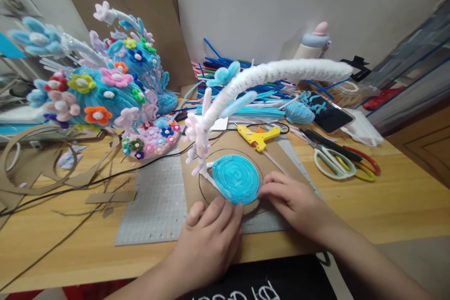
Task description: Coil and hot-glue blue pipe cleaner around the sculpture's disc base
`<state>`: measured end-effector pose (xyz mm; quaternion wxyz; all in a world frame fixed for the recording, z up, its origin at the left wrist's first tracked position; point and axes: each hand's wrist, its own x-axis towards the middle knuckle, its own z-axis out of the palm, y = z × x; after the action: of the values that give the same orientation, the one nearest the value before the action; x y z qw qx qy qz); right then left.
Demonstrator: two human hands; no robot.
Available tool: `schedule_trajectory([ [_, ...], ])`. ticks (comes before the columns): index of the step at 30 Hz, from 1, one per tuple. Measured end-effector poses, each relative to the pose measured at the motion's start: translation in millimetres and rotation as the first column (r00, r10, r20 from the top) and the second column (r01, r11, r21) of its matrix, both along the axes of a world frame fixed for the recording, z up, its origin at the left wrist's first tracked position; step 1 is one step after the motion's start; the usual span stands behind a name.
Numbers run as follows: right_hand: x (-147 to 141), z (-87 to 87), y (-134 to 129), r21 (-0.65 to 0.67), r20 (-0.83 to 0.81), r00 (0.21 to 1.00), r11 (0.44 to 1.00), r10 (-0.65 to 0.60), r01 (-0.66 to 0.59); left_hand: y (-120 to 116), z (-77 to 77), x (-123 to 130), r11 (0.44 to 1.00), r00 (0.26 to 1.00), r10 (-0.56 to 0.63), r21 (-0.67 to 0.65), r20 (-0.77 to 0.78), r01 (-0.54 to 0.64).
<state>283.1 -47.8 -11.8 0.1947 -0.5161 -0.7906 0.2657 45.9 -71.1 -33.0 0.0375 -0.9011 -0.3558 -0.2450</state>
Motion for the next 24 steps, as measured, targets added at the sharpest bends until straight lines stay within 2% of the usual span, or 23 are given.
schedule_trajectory([
  [4, 7, -1.5, 6, -0.057, -0.014, 0.999, 0.997, -0.049, 0.048, 0, -0.5, 0, 1.0, 1.0, -0.004, 0.0, -0.001, 0.004],
  [11, 8, 2.7, 14, -0.089, 0.118, 0.992, 0.995, -0.035, 0.046, 0, -1.7, -2, 1.0, 1.0, -0.01, -0.01, -0.023, 0.01],
  [17, 5, 6.7, 27, -0.149, 0.204, 0.976, 0.983, -0.073, 0.104, 1, -0.7, -1, 1.0, 1.0, -0.01, -0.014, -0.017, 0.01],
  [24, 3, 19.0, 35, -0.179, 0.285, 0.959, 0.983, 0.003, 0.05, 1, 2.3, 3, 0.999, 0.999, -0.007, -0.031, -0.038, 0.006],
])
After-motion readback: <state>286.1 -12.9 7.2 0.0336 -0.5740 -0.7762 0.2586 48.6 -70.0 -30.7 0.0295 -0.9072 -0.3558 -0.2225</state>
